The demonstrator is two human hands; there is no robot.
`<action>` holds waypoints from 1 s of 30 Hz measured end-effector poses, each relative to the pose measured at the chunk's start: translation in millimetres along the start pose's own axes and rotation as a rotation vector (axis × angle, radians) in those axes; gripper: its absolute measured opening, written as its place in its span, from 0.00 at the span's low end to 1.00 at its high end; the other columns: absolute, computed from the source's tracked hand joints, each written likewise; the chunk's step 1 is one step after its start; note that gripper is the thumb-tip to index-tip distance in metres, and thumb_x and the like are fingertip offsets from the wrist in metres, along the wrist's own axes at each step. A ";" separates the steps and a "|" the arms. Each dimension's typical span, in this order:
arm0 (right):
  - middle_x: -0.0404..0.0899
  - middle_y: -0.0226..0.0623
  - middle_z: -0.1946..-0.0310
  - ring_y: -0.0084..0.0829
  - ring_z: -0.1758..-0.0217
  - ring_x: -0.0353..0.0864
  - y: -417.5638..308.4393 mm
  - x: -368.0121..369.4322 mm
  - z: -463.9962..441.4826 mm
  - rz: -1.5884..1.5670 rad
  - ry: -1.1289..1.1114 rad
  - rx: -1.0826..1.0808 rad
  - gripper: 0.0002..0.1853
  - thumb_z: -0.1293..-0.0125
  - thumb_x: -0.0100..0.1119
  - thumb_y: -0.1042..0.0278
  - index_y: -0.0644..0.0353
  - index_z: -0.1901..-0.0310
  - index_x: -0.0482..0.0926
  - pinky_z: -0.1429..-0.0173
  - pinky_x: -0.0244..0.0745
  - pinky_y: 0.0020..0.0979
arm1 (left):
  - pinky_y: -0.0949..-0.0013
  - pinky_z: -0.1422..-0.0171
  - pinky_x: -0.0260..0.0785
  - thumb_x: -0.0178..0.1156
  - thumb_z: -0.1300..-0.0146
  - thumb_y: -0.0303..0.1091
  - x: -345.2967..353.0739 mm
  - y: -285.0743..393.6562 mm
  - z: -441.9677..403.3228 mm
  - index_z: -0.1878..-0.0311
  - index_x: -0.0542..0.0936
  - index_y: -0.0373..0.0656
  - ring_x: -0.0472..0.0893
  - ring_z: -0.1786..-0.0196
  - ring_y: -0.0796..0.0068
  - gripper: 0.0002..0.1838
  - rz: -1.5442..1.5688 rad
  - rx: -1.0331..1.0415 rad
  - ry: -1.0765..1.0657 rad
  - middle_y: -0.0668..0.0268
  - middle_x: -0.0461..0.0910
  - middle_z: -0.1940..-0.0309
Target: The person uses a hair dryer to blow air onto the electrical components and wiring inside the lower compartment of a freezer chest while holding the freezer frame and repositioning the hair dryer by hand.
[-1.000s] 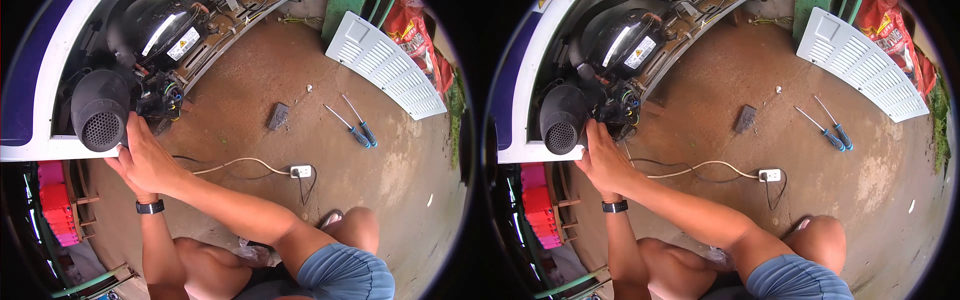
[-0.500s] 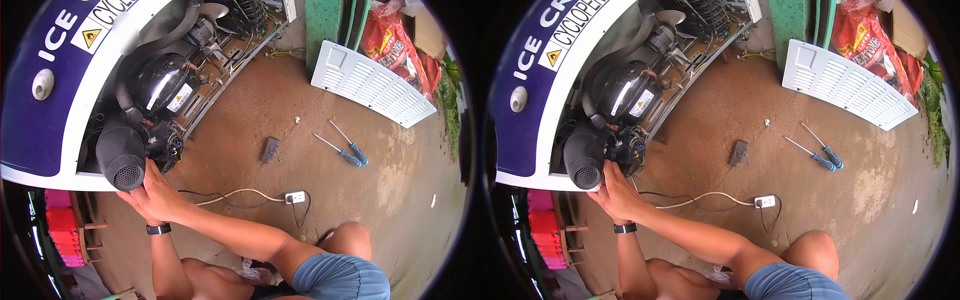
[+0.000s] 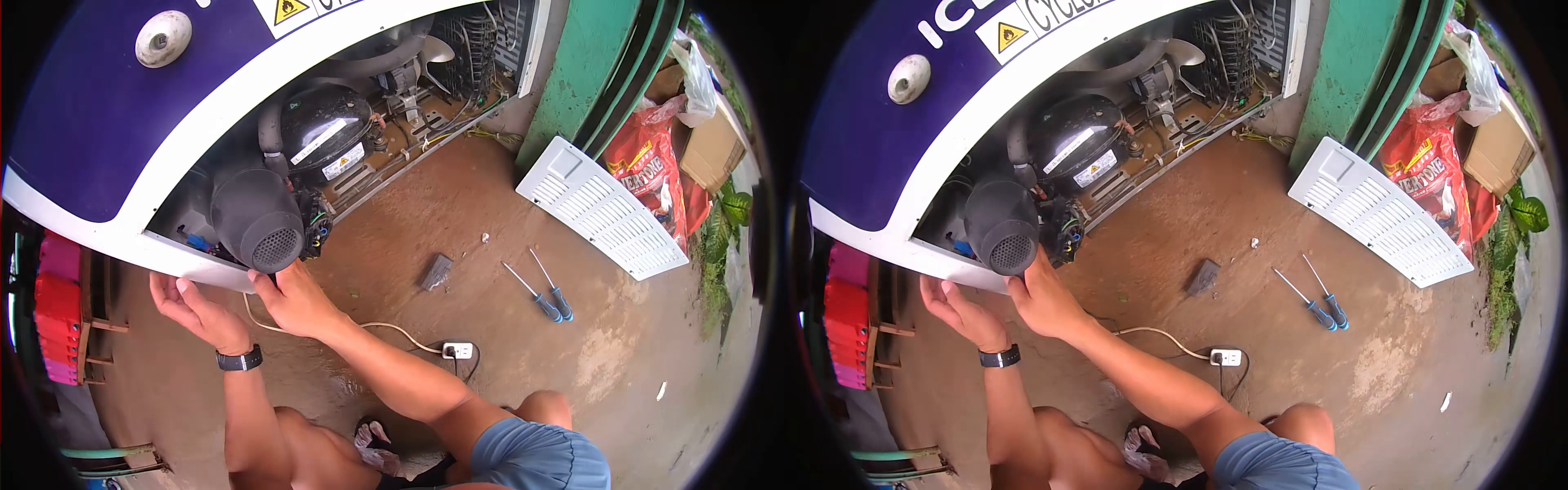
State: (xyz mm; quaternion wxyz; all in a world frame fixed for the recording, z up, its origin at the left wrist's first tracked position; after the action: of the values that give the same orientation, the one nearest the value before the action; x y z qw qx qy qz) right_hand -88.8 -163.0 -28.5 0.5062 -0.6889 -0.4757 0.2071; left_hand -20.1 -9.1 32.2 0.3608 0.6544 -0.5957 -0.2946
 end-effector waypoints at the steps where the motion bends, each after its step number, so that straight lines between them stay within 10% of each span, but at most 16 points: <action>1: 0.70 0.60 0.32 0.59 0.26 0.69 0.6 -1.0 0.6 0.019 0.028 -0.018 0.26 0.25 0.55 0.72 0.67 0.28 0.64 0.22 0.64 0.48 | 0.56 0.22 0.61 0.52 0.17 0.48 -1.5 31.8 -2.3 0.21 0.63 0.35 0.70 0.27 0.62 0.32 -0.084 0.181 -0.015 0.53 0.67 0.26; 9: 0.78 0.55 0.40 0.56 0.34 0.75 -8.4 2.9 2.5 0.031 0.070 -0.014 0.15 0.22 0.54 0.68 0.67 0.40 0.75 0.28 0.68 0.46 | 0.56 0.22 0.61 0.58 0.19 0.40 43.5 237.8 26.9 0.29 0.73 0.32 0.75 0.32 0.61 0.25 0.311 0.917 -0.774 0.54 0.76 0.33; 22: 0.78 0.57 0.38 0.54 0.33 0.76 -31.5 15.3 2.6 0.236 0.082 -0.230 0.15 0.20 0.55 0.68 0.65 0.38 0.77 0.27 0.68 0.49 | 0.55 0.21 0.59 0.57 0.20 0.42 10.4 280.9 71.5 0.27 0.72 0.34 0.74 0.31 0.60 0.27 0.533 1.034 -0.933 0.54 0.75 0.32; 24: 0.76 0.56 0.34 0.57 0.29 0.72 -11.9 13.6 8.6 0.127 -0.012 0.015 0.15 0.20 0.54 0.68 0.66 0.38 0.77 0.24 0.66 0.47 | 0.55 0.20 0.59 0.57 0.20 0.43 13.1 285.6 73.9 0.27 0.72 0.35 0.73 0.30 0.60 0.27 0.517 0.985 -0.951 0.54 0.75 0.32; 30: 0.58 0.66 0.23 0.63 0.19 0.61 -19.0 13.8 6.1 0.146 -0.054 -0.012 0.37 0.23 0.51 0.74 0.71 0.19 0.47 0.17 0.60 0.45 | 0.54 0.20 0.58 0.57 0.20 0.44 24.2 296.0 83.4 0.26 0.72 0.36 0.73 0.29 0.59 0.27 0.550 0.950 -0.993 0.54 0.75 0.31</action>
State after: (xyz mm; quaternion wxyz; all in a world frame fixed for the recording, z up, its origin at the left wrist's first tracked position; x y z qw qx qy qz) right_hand -95.6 -147.3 -11.2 0.4726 -0.7189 -0.4390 0.2591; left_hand -253.1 -52.1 229.7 -0.2125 0.3570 -0.8945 -0.1653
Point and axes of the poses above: each hand's wrist, its own z-axis away from the middle knuckle, its own x-axis out of the palm, y = z × x, the point moved 9 cm from there along -z, towards the middle knuckle
